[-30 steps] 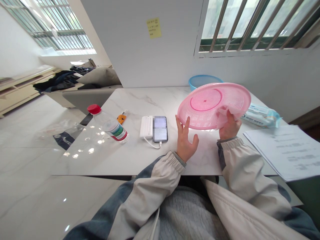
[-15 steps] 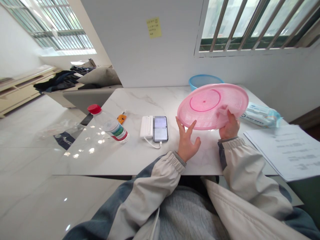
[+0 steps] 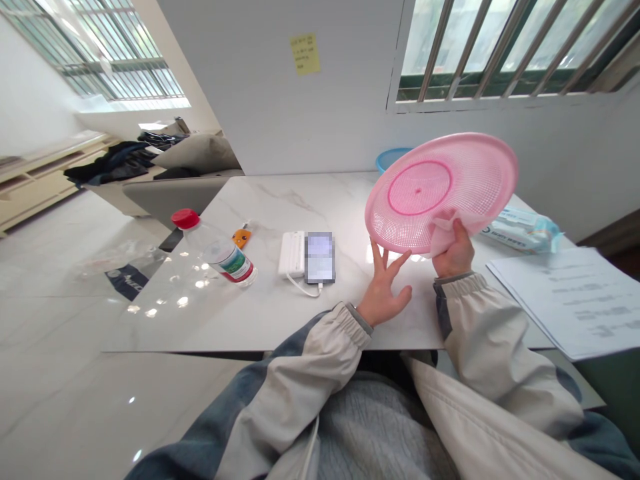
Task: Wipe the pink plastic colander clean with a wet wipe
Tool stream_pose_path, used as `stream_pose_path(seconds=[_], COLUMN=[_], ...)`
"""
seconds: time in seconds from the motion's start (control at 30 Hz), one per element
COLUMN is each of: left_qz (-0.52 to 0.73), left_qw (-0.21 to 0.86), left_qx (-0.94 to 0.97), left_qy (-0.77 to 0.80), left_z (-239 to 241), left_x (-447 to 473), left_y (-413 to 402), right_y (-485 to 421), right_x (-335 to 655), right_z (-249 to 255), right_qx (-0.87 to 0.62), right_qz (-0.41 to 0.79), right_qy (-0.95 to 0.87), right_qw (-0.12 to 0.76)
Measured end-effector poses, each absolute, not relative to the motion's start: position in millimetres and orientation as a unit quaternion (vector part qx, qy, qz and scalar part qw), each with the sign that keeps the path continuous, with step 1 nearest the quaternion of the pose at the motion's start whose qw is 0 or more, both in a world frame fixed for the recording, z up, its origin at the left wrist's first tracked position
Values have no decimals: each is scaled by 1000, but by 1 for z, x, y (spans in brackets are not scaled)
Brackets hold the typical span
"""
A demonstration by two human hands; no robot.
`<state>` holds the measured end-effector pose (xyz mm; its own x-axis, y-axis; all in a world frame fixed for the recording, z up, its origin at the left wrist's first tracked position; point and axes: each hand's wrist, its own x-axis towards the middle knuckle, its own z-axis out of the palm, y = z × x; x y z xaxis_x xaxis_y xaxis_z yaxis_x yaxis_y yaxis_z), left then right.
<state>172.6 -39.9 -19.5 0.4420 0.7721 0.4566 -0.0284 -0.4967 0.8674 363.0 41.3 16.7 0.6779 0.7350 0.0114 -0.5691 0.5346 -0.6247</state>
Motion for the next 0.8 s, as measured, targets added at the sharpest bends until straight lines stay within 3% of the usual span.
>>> stream_pose_path(seconds=[0.53,0.8], left_qz=[408,476], left_qw=[508,463], left_qx=[716,697], left_qy=[249,269], left_z=[-14,-8], left_x=[173,175], left_y=[-46,-47], right_y=[45,42], right_x=[367,362], right_z=[15,19], right_qx=[-317,-307], right_qz=[377,388], right_qy=[-128,-122], right_qw=[861,861])
